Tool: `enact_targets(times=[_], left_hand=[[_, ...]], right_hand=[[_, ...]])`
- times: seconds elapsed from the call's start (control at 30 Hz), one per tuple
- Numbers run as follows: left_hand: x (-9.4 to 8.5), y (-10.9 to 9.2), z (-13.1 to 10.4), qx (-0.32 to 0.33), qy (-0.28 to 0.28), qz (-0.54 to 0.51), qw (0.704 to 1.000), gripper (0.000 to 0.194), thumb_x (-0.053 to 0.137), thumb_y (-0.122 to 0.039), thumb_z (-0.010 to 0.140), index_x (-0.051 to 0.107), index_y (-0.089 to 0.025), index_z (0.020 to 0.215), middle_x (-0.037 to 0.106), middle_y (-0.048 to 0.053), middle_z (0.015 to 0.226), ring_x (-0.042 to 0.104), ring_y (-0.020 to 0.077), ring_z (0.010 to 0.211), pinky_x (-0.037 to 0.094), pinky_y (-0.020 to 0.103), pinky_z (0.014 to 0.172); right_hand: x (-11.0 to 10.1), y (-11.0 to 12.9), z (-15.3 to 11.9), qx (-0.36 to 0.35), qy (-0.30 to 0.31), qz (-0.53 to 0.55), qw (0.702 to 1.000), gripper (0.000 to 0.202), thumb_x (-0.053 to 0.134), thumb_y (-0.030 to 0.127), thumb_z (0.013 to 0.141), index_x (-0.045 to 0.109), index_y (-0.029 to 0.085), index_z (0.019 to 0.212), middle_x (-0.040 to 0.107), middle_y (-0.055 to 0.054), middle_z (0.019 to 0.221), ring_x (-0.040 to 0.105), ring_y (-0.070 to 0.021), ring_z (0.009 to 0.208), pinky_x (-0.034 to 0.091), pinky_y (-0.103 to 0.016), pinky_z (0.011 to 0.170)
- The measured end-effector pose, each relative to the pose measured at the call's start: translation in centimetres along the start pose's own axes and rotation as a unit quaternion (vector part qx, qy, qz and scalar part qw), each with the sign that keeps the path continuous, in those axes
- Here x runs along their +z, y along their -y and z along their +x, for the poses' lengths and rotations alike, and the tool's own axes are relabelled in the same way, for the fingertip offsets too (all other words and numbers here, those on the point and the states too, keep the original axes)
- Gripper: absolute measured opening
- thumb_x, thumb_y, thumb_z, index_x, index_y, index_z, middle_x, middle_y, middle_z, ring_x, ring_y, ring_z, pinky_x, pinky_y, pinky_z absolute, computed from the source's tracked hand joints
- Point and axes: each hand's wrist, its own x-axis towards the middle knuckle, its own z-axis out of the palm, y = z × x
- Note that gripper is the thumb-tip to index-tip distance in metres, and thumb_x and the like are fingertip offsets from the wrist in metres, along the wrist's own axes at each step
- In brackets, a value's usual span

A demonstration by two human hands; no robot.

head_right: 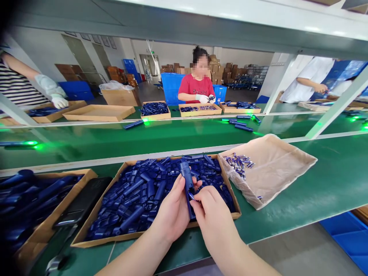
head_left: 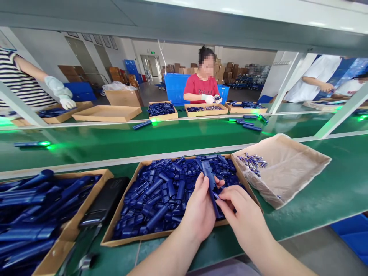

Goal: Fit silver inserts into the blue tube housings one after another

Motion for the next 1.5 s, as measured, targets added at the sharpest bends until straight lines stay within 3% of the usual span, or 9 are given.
enact_targets(times=[0.27, 0.53, 0.63, 0.8, 1.0, 1.17, 1.33, 1.4, 1.5], left_hand=[[0.3, -0.2, -0.2, -0.021, -0.036, -0.037, 0.998, 0.011, 0.054, -0.029, 0.095, 0.051, -0.021, 0.101, 0.058, 0.003, 0.088, 0.063, 0.0187, 0.091, 0.052, 0.038, 0.09], [0.1, -0.6, 0.4, -0.008, -0.062, -0.038, 0.997, 0.009, 0.056, -0.027, 0.094, 0.054, -0.018, 0.096, 0.059, 0.003, 0.087, 0.061, 0.0131, 0.076, 0.055, 0.029, 0.077], [0.2, -0.9, 0.3, -0.009, -0.043, -0.005, 0.999, 0.017, 0.055, -0.029, 0.095, 0.058, -0.017, 0.106, 0.059, 0.005, 0.088, 0.062, 0.0161, 0.081, 0.055, 0.029, 0.075], [0.1, -1.4, 0.0, -0.112, -0.028, 0.026, 0.993, 0.031, 0.053, -0.037, 0.095, 0.061, -0.01, 0.11, 0.058, 0.006, 0.083, 0.053, 0.0108, 0.06, 0.047, 0.022, 0.054], [-0.1, -1.4, -0.2, -0.199, 0.037, 0.01, 0.979, 0.033, 0.043, -0.032, 0.096, 0.061, -0.007, 0.107, 0.05, 0.003, 0.066, 0.04, 0.0089, 0.049, 0.028, 0.019, 0.043], [0.0, -1.1, -0.4, -0.199, 0.031, 0.065, 0.977, 0.033, 0.052, -0.034, 0.093, 0.06, -0.006, 0.111, 0.062, 0.011, 0.08, 0.051, 0.0103, 0.059, 0.039, 0.018, 0.051], [0.0, -0.6, -0.8, -0.188, 0.068, 0.158, 0.967, 0.034, 0.057, -0.045, 0.091, 0.059, -0.012, 0.09, 0.063, 0.011, 0.069, 0.05, 0.0102, 0.05, 0.037, 0.017, 0.046], [0.1, -0.5, -1.0, -0.196, 0.06, 0.158, 0.966, 0.032, 0.063, -0.046, 0.087, 0.06, -0.015, 0.093, 0.059, 0.005, 0.064, 0.049, 0.0101, 0.048, 0.033, 0.016, 0.042], [0.3, -0.6, -1.2, -0.19, 0.01, 0.134, 0.973, 0.034, 0.073, -0.038, 0.08, 0.063, -0.02, 0.107, 0.059, 0.002, 0.078, 0.052, 0.0095, 0.056, 0.036, 0.016, 0.045]], right_hand=[[1.0, 0.2, -0.9, -0.14, -0.072, -0.08, 0.984, 0.009, 0.056, 0.012, 0.092, 0.063, 0.017, 0.094, 0.066, -0.005, 0.093, 0.061, -0.0167, 0.089, 0.054, -0.032, 0.081], [0.0, 1.7, -2.2, -0.195, 0.042, -0.232, 0.952, 0.046, 0.038, 0.016, 0.095, 0.048, 0.007, 0.139, 0.049, -0.01, 0.141, 0.039, -0.0257, 0.136, 0.049, -0.04, 0.1], [-2.8, -2.6, 1.1, -0.063, 0.08, -0.273, 0.957, 0.045, 0.026, 0.02, 0.099, 0.054, 0.02, 0.134, 0.051, -0.002, 0.14, 0.044, -0.0141, 0.132, 0.042, -0.029, 0.11], [-9.4, -15.4, 6.9, 0.171, 0.111, -0.384, 0.901, 0.026, 0.041, 0.013, 0.096, 0.065, 0.007, 0.104, 0.066, -0.017, 0.103, 0.065, -0.0239, 0.093, 0.053, -0.043, 0.085], [-11.4, -21.4, 6.8, 0.134, 0.247, -0.402, 0.871, 0.009, 0.057, 0.014, 0.091, 0.063, 0.011, 0.098, 0.063, -0.006, 0.1, 0.06, -0.0165, 0.094, 0.048, -0.037, 0.089], [-11.7, -18.9, 6.8, 0.065, 0.239, -0.389, 0.887, 0.015, 0.051, 0.006, 0.088, 0.066, 0.01, 0.091, 0.063, -0.013, 0.097, 0.058, -0.0237, 0.098, 0.044, -0.041, 0.092], [-9.6, -8.3, 4.9, -0.124, 0.175, -0.243, 0.946, 0.016, 0.053, 0.025, 0.096, 0.065, 0.021, 0.105, 0.063, -0.005, 0.108, 0.056, -0.0163, 0.106, 0.042, -0.031, 0.097], [-8.3, -3.9, 3.6, -0.238, 0.177, -0.157, 0.942, 0.018, 0.048, 0.021, 0.099, 0.064, 0.02, 0.108, 0.064, -0.004, 0.106, 0.056, -0.0147, 0.1, 0.044, -0.03, 0.089], [-6.8, -0.4, 2.2, -0.286, 0.191, -0.141, 0.928, 0.021, 0.045, 0.017, 0.099, 0.063, 0.016, 0.11, 0.065, -0.006, 0.102, 0.056, -0.016, 0.096, 0.043, -0.032, 0.082]])
